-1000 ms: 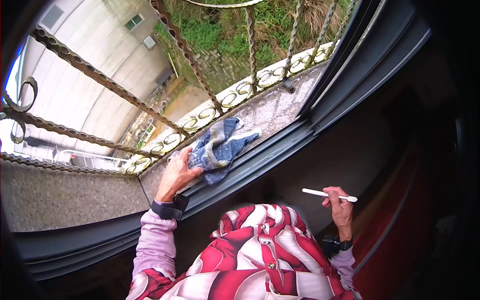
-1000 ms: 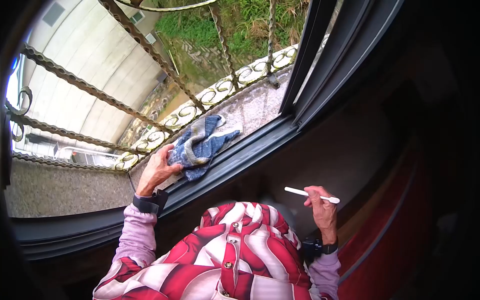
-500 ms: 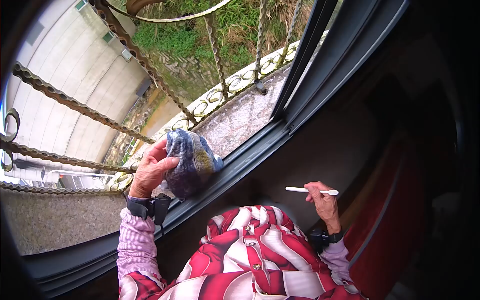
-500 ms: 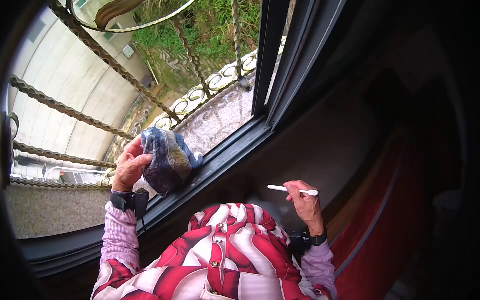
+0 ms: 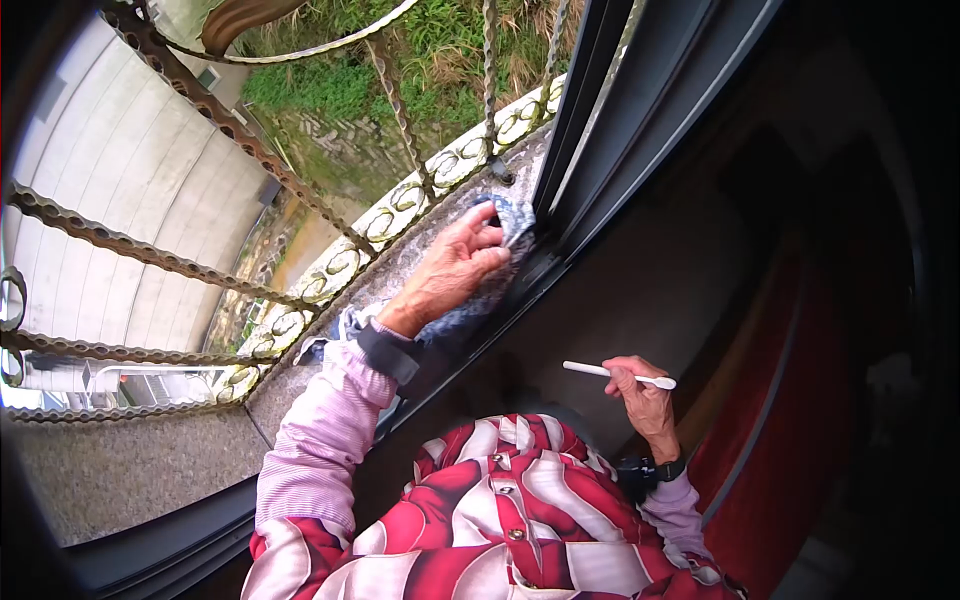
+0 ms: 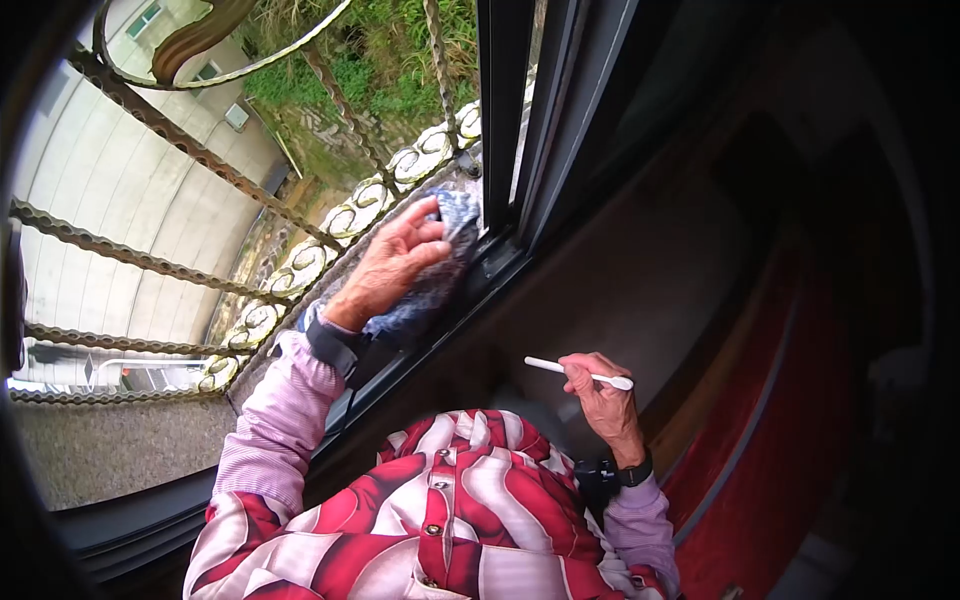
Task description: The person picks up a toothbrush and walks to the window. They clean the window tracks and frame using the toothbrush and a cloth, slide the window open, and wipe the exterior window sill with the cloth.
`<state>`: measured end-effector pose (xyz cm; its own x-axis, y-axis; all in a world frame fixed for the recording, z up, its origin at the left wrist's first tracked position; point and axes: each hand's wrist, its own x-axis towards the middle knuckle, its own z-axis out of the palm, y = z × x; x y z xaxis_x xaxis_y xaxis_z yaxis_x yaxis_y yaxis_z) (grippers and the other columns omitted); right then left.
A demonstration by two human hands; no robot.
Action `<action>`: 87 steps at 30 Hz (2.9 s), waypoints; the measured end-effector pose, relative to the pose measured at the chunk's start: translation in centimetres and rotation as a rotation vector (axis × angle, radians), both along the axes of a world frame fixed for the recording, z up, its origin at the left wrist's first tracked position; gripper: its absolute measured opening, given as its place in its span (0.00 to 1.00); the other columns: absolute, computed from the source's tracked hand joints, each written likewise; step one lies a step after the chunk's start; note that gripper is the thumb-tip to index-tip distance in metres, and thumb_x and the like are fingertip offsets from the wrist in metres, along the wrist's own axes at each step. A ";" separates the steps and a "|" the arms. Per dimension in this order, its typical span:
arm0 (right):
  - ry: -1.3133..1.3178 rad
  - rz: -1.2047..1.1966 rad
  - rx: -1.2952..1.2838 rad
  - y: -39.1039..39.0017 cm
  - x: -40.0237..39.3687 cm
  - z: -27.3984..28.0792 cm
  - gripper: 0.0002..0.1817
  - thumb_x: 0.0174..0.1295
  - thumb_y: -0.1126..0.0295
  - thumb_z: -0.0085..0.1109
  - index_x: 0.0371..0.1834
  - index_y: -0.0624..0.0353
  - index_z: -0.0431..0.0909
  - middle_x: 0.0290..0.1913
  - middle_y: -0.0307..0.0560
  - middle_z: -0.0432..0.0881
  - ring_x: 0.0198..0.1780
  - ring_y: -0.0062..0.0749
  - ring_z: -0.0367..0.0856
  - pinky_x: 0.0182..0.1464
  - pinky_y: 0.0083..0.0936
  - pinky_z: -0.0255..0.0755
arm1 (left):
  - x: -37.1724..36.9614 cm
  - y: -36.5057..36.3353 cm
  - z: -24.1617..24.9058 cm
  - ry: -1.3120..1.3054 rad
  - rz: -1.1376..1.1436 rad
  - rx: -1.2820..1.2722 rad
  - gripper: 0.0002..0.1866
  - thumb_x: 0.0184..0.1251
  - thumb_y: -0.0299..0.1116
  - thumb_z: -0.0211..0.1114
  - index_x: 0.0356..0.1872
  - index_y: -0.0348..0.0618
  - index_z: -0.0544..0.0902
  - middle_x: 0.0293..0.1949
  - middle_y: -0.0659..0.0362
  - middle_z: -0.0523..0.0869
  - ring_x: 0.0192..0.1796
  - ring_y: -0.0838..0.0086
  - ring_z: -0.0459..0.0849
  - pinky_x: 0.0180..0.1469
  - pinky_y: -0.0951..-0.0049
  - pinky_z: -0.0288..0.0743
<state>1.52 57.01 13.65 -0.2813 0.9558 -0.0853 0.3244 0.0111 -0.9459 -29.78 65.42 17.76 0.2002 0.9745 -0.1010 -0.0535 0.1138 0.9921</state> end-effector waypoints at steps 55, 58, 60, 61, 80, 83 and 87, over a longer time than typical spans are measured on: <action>0.116 0.069 0.306 5.1 -5.2 2.5 0.09 0.67 0.69 0.58 0.40 0.65 0.81 0.30 0.46 0.81 0.26 0.25 0.80 0.28 0.20 0.74 | -6.6 0.5 -1.7 0.284 0.035 -0.141 0.10 0.65 0.36 0.62 0.28 0.41 0.80 0.23 0.68 0.78 0.27 0.85 0.74 0.34 0.80 0.70; 0.084 0.044 0.334 5.4 -4.9 2.4 0.15 0.71 0.63 0.52 0.40 0.65 0.82 0.32 0.47 0.81 0.28 0.26 0.81 0.31 0.20 0.76 | -8.5 -0.8 0.6 -0.034 0.096 -0.084 0.07 0.68 0.35 0.60 0.32 0.44 0.77 0.30 0.71 0.77 0.35 0.86 0.73 0.42 0.83 0.68; 0.122 0.123 0.376 5.9 -5.6 3.5 0.12 0.70 0.66 0.53 0.39 0.65 0.82 0.33 0.48 0.81 0.30 0.28 0.81 0.33 0.22 0.75 | -9.0 -0.7 1.7 -0.244 0.113 -0.068 0.05 0.69 0.33 0.56 0.36 0.43 0.76 0.34 0.70 0.75 0.38 0.85 0.73 0.44 0.82 0.67; 0.140 0.159 0.397 6.2 -6.1 4.1 0.11 0.69 0.68 0.54 0.39 0.65 0.81 0.33 0.48 0.81 0.30 0.29 0.81 0.33 0.23 0.74 | -9.6 -0.7 1.9 -0.312 0.095 -0.066 0.07 0.68 0.34 0.54 0.36 0.42 0.76 0.34 0.68 0.76 0.38 0.84 0.73 0.45 0.81 0.67; 0.134 0.300 0.646 5.3 -11.0 7.4 0.07 0.54 0.76 0.67 0.35 0.61 0.80 0.27 0.45 0.81 0.25 0.33 0.80 0.26 0.24 0.72 | -8.2 -9.3 4.2 0.833 -0.440 0.097 0.13 0.52 0.37 0.67 0.35 0.39 0.82 0.26 0.51 0.82 0.33 0.59 0.82 0.37 0.65 0.74; 0.119 0.248 0.673 5.4 -10.0 7.8 0.10 0.53 0.80 0.66 0.38 0.61 0.80 0.29 0.47 0.80 0.28 0.36 0.81 0.29 0.26 0.73 | -10.4 -9.7 2.0 0.901 -0.360 0.221 0.16 0.50 0.41 0.70 0.36 0.41 0.84 0.27 0.53 0.82 0.31 0.62 0.81 0.37 0.67 0.74; 0.081 0.140 0.625 6.1 -11.1 8.6 0.08 0.55 0.83 0.62 0.37 0.62 0.79 0.29 0.47 0.80 0.29 0.36 0.82 0.31 0.26 0.74 | -11.3 -8.6 8.5 0.759 -0.075 -0.132 0.15 0.45 0.36 0.77 0.32 0.39 0.86 0.25 0.59 0.85 0.30 0.75 0.83 0.34 0.73 0.74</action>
